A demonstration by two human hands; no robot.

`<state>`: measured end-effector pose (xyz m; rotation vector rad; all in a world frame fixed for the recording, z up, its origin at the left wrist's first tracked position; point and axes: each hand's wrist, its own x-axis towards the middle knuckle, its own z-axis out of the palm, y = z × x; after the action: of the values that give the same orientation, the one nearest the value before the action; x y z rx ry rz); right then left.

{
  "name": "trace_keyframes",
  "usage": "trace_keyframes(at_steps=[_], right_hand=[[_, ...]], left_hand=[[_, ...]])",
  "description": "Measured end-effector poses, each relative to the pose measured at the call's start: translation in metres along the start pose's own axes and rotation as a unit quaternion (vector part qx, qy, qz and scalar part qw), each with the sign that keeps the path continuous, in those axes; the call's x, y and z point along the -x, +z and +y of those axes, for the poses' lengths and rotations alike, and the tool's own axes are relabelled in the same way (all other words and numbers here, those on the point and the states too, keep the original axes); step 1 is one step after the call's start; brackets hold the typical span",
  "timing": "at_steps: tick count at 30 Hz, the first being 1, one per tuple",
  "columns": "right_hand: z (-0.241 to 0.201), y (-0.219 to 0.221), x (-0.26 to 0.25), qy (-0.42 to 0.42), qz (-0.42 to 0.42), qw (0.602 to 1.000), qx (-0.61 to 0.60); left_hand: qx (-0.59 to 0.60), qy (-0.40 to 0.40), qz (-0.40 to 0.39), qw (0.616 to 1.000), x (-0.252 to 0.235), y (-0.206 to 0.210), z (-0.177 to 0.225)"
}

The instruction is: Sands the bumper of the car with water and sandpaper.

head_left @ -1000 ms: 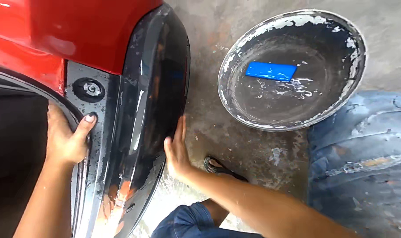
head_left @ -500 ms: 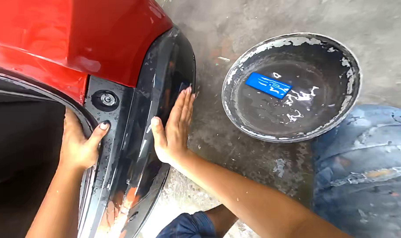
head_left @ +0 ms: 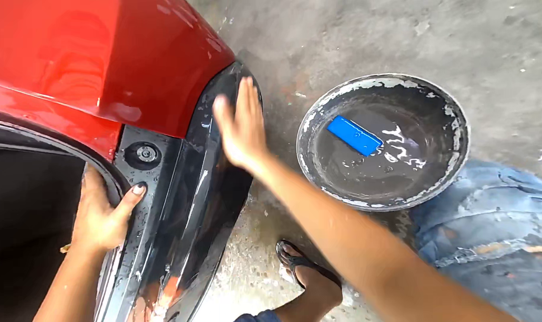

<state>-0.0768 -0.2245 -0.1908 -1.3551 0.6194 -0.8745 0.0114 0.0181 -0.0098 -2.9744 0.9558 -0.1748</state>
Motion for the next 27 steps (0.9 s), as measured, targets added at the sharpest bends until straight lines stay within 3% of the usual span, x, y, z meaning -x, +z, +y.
trace_keyframes(at_steps=[2,3,8,11,15,17,20,22,27], right_hand=[[0.012,-0.006,-0.050,0.077,-0.019,0.996,-0.029],[0.008,-0.007,-0.047,0.074,-0.010,0.997,-0.033],[-0.021,-0.001,0.088,-0.135,-0.008,0.990,0.026],[-0.004,-0.011,0.044,-0.132,-0.043,0.989,0.040],[0.025,-0.021,-0.070,-0.018,-0.129,0.992,0.002],[0.015,-0.023,-0.066,-0.014,-0.122,0.992,0.002],[0.001,-0.027,0.005,-0.143,-0.083,0.986,0.034],[0.018,-0.024,0.012,-0.177,-0.083,0.980,0.035],[0.022,-0.028,-0.049,-0.034,-0.140,0.989,0.044]], left_hand=[[-0.003,-0.004,-0.003,1.000,0.003,-0.001,-0.002],[-0.005,0.004,0.002,1.000,0.000,-0.001,-0.003],[-0.020,0.022,0.018,0.999,-0.003,0.003,-0.015],[-0.027,0.009,0.021,0.999,-0.003,0.003,-0.016],[-0.035,-0.011,0.020,0.999,-0.001,0.003,-0.011],[-0.035,-0.018,0.022,0.999,-0.001,0.003,-0.010],[-0.038,-0.023,0.029,0.999,-0.002,0.006,-0.012],[-0.042,-0.030,0.031,0.998,-0.002,0.007,-0.011],[-0.048,-0.044,0.018,0.998,-0.002,0.004,-0.010]])
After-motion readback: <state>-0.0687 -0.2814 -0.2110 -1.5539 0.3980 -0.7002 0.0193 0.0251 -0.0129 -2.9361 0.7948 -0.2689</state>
